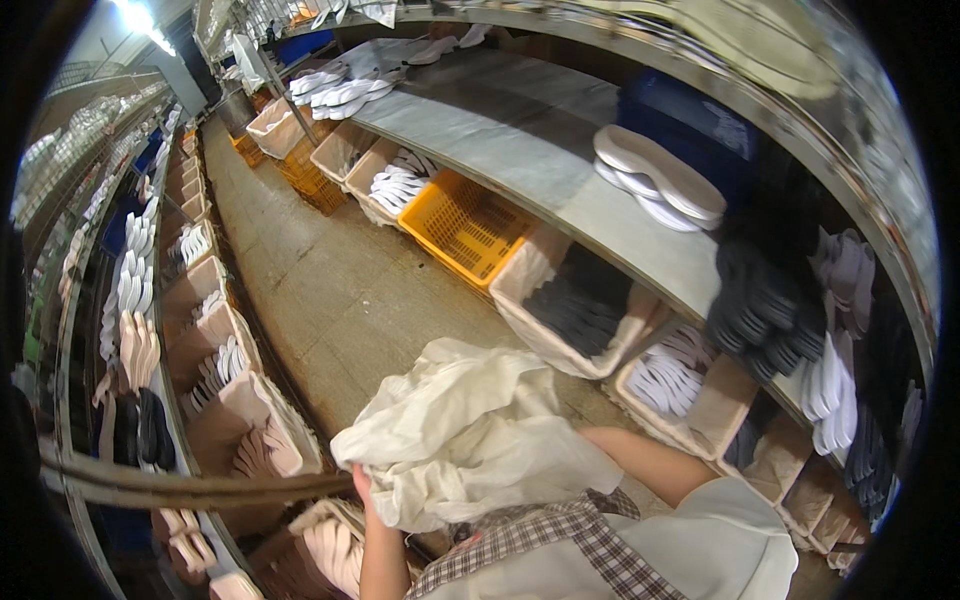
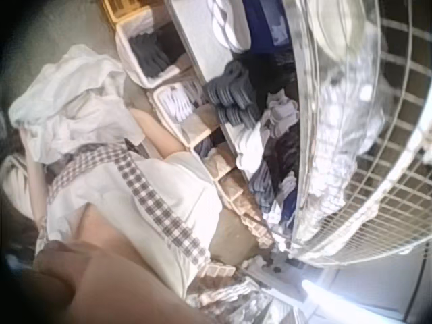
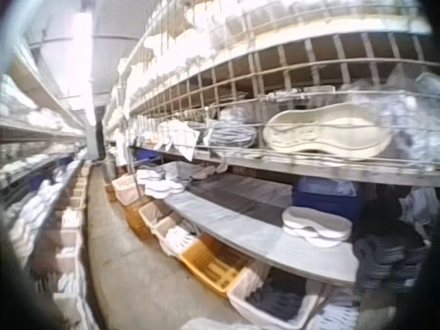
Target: The person gathers white and black slippers from bins, places them into a large white sack, ties the sack shut, and then writes on a clipboard. The person then moves the sack and continues handling slippers from the bins.
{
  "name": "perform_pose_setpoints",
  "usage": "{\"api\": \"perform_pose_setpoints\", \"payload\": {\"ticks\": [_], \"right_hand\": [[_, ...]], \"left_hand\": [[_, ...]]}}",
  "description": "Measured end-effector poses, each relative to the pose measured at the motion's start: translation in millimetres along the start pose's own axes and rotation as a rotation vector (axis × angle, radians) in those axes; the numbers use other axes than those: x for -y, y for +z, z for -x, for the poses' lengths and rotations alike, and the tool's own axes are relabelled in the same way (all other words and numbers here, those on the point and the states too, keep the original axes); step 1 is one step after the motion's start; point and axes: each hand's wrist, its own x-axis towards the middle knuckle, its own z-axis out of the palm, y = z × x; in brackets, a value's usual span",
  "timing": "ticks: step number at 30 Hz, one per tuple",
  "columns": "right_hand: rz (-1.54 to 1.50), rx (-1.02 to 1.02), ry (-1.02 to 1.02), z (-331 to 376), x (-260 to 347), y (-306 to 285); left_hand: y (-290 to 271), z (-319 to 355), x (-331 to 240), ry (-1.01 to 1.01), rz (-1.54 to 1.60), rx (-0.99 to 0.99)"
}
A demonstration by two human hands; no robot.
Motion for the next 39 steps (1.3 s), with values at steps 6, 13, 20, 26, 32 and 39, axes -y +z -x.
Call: {"api": "perform_pose_setpoints", "payload": {"ticks": [6,13,20,26,32,39], "right_hand": [[-0.038,-0.057,-0.079,-90,65,67],[-0.068,-0.172,-0.11,-204,138,162],[0.894,-0.279,-0.366,-285,147,165],[0.089,-0.488,-0.281,-398,129,120],[0.048,-0.54,-0.199,-473,133,116],[0.312,-0.519,-0.315,-453,208,177]], "left_hand": [[125,-169,-16,-0.012,-0.302,0.273],[253,-354,-18,0.439,-0.84,0.62],[187,-614,48,0.163,-0.895,0.054],[120,-751,189,0.146,-1.199,0.364],[151,-765,223,-0.422,-1.12,0.187],[302,-669,169,-0.379,-0.585,0.153]]}}
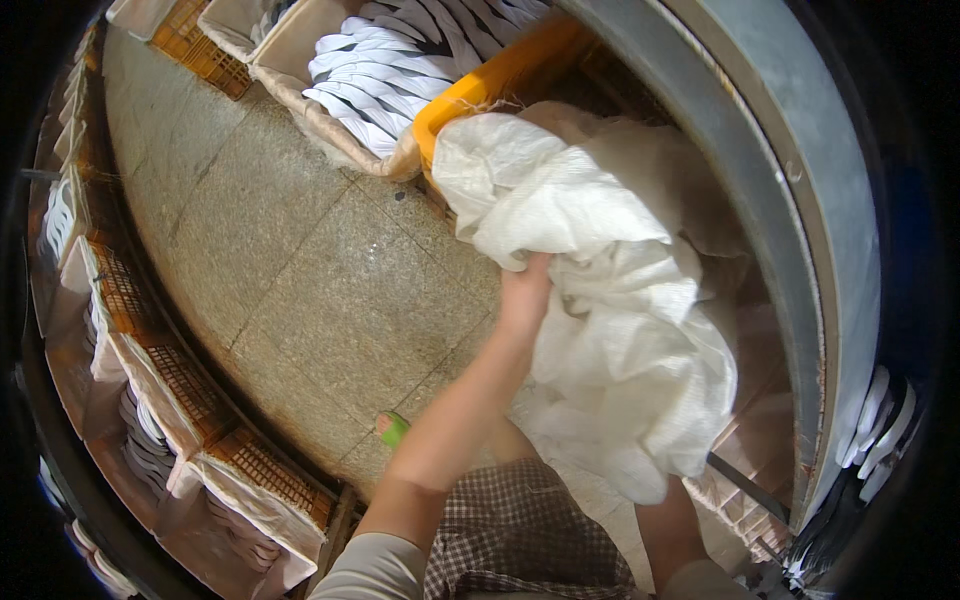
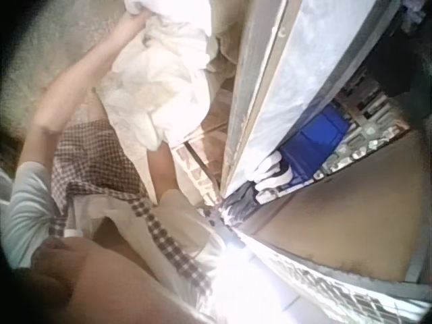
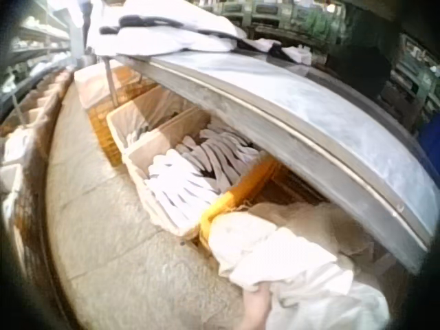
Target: The person gathers white and black slippers from bins, places them into a large white sack, ties the sack shut, and then writes on a clipboard. The person then moves the sack and continues handling slippers from the bins.
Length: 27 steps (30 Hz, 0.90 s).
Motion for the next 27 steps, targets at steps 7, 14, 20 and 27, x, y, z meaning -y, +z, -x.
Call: {"api": "perform_pose_setpoints", "payload": {"ticks": [7,14,20,27], "right_hand": [[0.399,0.128,0.01,111,48,8],[0.933,0.355,0.341,145,2,46],[1.163,0.517,0.153,88,-49,113],[0.688,0.124,-0.715,31,-18,179]], "left_hand": [[-117,22,57,0.18,-0.406,-0.123],[-362,95,40,0.062,-0.381,-0.26],[-518,112,17,0.225,-0.371,-0.335],[-669,101,75,0.135,-0.415,-0.482]]}}
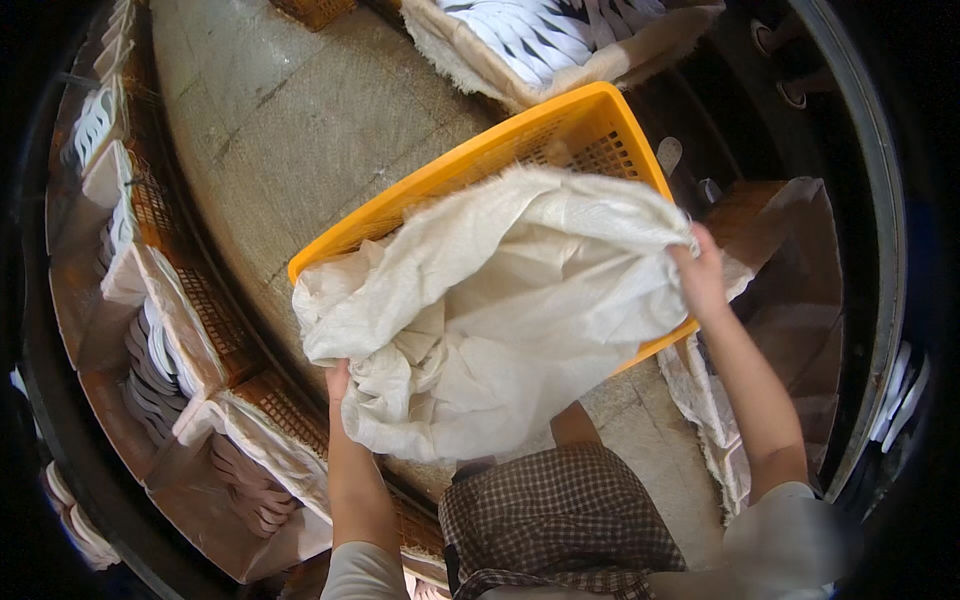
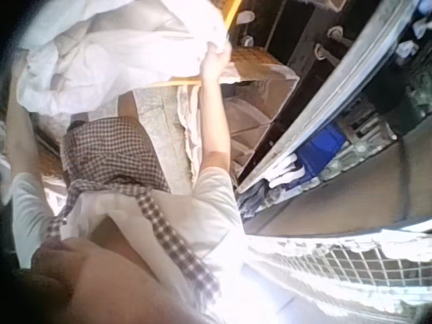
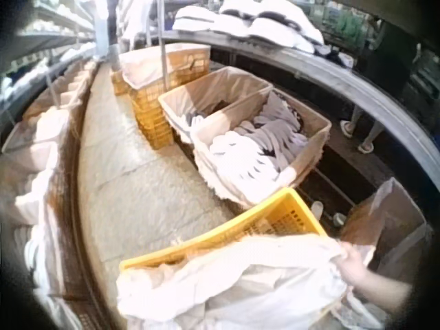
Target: The person gathers white and black slippers from bins, places them into a large white sack, ties the sack shut, and then writes on a clipboard. The person then moves the sack and continues handling slippers from the bins.
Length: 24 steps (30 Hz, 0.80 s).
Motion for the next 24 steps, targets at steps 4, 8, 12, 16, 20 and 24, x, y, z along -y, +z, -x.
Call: {"api": "perform_pose_setpoints", "payload": {"ticks": [4,8,12,16,20,24], "right_hand": [[0.488,0.047,-0.012,-28,18,-10],[-0.087,0.173,0.366,-57,25,-25],[-0.395,-0.141,0.171,-103,27,-69],[0.294,-0.593,0.056,-137,32,-128],[0.414,-0.06,0.039,-141,40,-136],[0.267,0.097,0.015,-144,56,-99]], "left_hand": [[-15,15,-1,-0.155,0.108,-0.159],[-26,54,-78,0.377,-0.557,-0.521],[-38,80,-164,0.257,-0.183,-0.572],[19,88,-173,0.322,-0.205,-0.544],[73,81,-137,0.206,-0.647,0.556],[19,50,-131,0.013,-0.007,0.103]]}}
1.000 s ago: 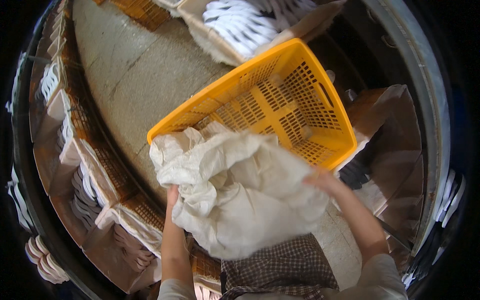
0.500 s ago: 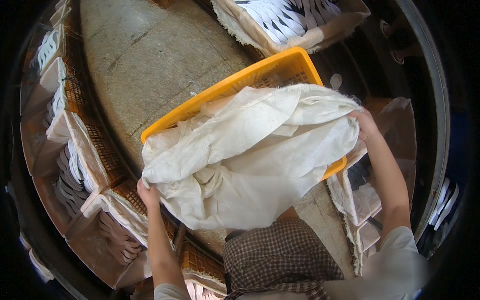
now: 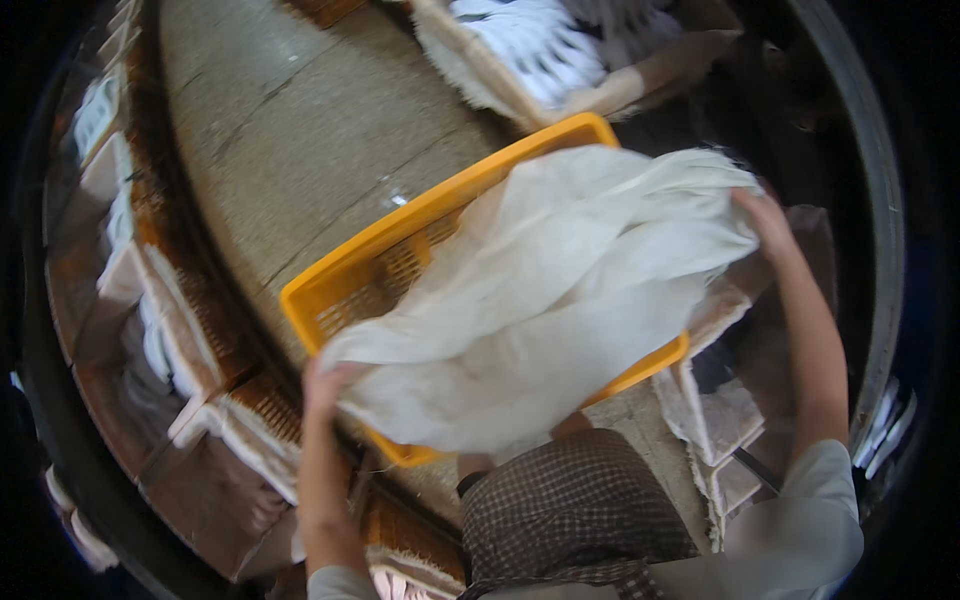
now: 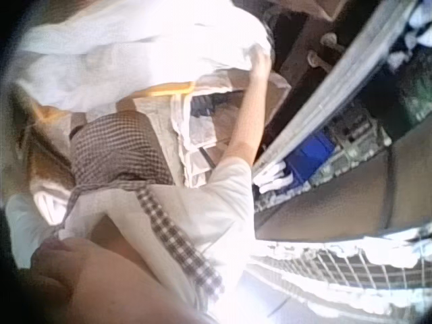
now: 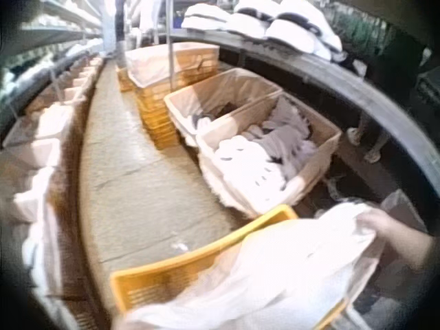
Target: The person gathers white and black slippers from bins, places them into a large white sack, ties the sack shut, and then writes on a clipboard. The person then moves the sack and continues handling slippers from the bins.
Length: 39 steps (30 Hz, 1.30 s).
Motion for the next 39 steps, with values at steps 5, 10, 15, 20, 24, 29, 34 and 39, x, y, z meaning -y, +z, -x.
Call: {"api": "perform_pose_setpoints", "payload": {"ticks": [5,10,15,20,24,29,34,39], "right_hand": [[0.118,-0.253,-0.475,-50,30,74],[-0.063,-0.298,-0.486,-116,66,167],[-0.107,0.318,0.149,-127,63,215],[-0.141,0.589,0.344,-130,52,221],[-0.049,0.6,0.365,-130,33,217],[-0.053,0.593,0.373,-107,-18,194],[-0.084,0.553,0.423,-78,-52,171],[-0.043,0.25,0.324,-44,-89,113]], "left_hand": [[-88,-58,-29,0.206,0.074,-0.845],[-119,-131,-29,0.055,-0.184,-1.004],[-131,-187,59,-0.31,-0.043,-0.502],[-124,-165,150,-0.339,-0.032,-0.417],[-131,-148,161,-0.316,-0.069,-0.405],[-134,-139,173,-0.261,-0.15,-0.374],[-122,-132,141,-0.022,-0.536,-0.34],[-123,-142,37,-0.073,-0.659,-0.867]]}}
